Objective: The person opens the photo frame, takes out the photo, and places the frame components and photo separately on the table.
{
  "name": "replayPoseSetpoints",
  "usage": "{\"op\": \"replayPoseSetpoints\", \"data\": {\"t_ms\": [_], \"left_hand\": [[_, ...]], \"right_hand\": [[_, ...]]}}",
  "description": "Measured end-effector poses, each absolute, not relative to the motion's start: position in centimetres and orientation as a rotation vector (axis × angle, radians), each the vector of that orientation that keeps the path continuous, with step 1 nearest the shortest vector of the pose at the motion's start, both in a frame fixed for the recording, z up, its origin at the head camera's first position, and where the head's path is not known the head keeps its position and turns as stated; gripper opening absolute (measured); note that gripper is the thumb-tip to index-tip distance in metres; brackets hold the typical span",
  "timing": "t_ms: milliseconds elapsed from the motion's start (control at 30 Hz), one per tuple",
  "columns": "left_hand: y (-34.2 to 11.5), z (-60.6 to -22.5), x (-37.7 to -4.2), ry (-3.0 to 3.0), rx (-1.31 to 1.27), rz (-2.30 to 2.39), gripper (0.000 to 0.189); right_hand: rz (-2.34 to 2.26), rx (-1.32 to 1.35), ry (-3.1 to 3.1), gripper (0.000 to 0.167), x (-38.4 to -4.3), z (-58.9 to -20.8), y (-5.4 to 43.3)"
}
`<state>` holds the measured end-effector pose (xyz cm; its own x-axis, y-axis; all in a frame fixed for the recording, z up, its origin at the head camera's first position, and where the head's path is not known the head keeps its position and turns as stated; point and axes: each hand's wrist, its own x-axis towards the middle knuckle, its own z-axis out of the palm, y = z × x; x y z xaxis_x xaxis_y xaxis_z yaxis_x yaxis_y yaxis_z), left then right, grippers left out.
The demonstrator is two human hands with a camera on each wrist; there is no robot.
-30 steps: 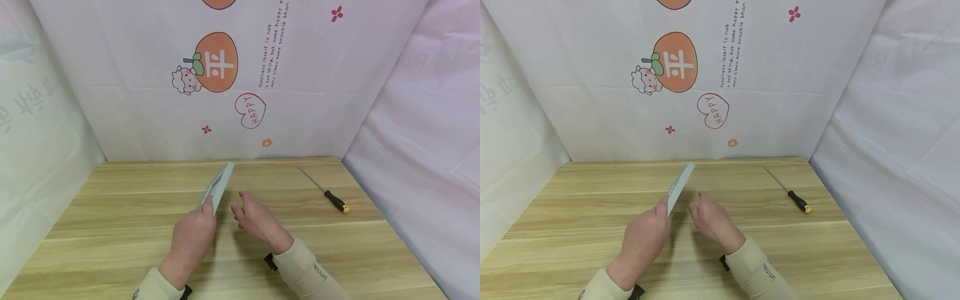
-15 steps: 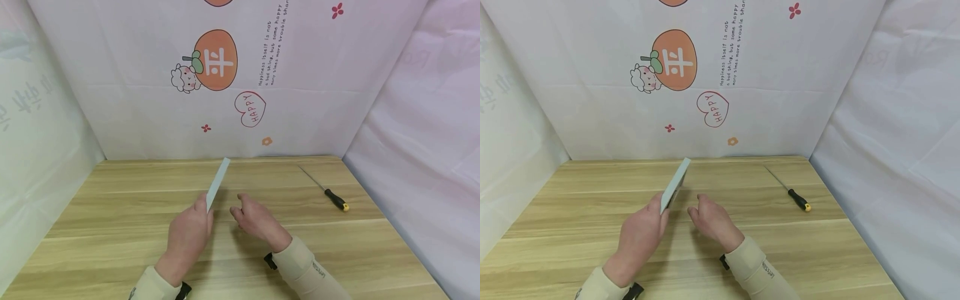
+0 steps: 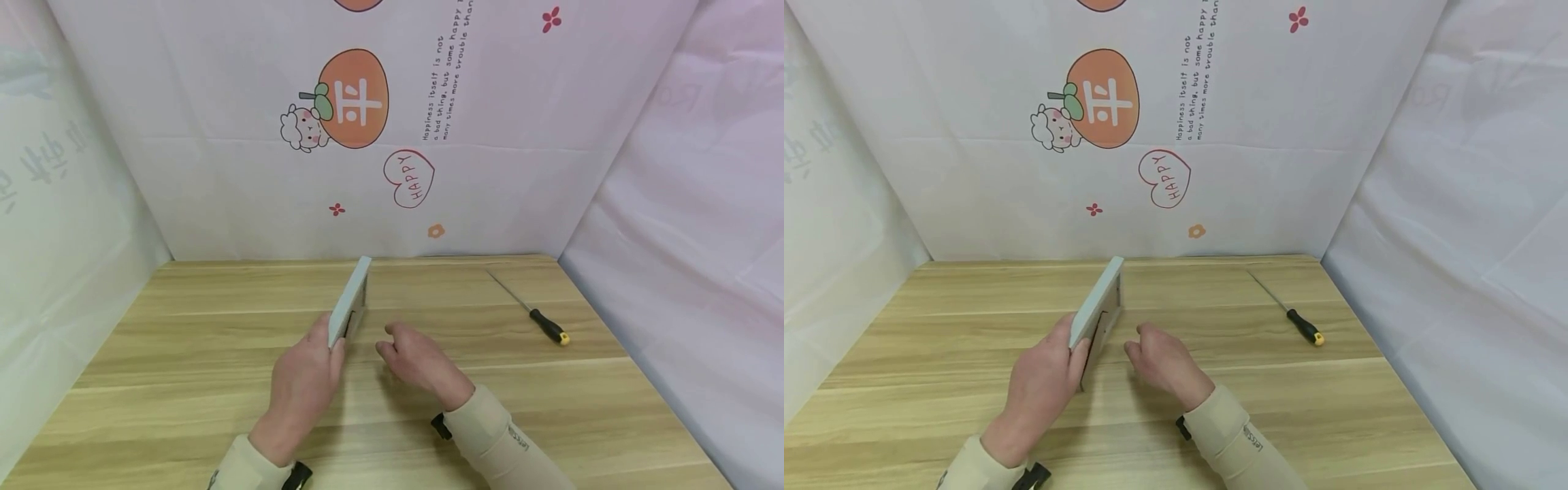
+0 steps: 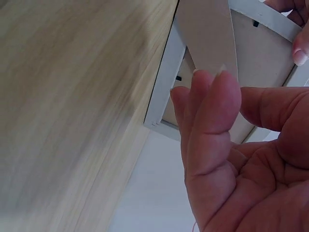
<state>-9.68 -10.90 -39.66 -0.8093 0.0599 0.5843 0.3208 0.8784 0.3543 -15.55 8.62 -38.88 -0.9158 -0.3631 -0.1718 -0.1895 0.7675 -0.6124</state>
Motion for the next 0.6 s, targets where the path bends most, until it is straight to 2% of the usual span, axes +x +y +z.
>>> {"op": "replayPoseSetpoints", "data": {"t_ms": [200,600], "left_hand": [[-11.2,-39.4,-9.6,-2.499,-0.235,-0.759,0.036],[-12.0,-39.6,-9.5,-2.488,-0.150,-1.108,0.039]], "right_hand": [[-0.867,-0.463,2.689,0.053,-15.6,-39.2,8.4],[-0.857,-0.443,2.667,0.054,-15.7,-39.6,8.5]]}}
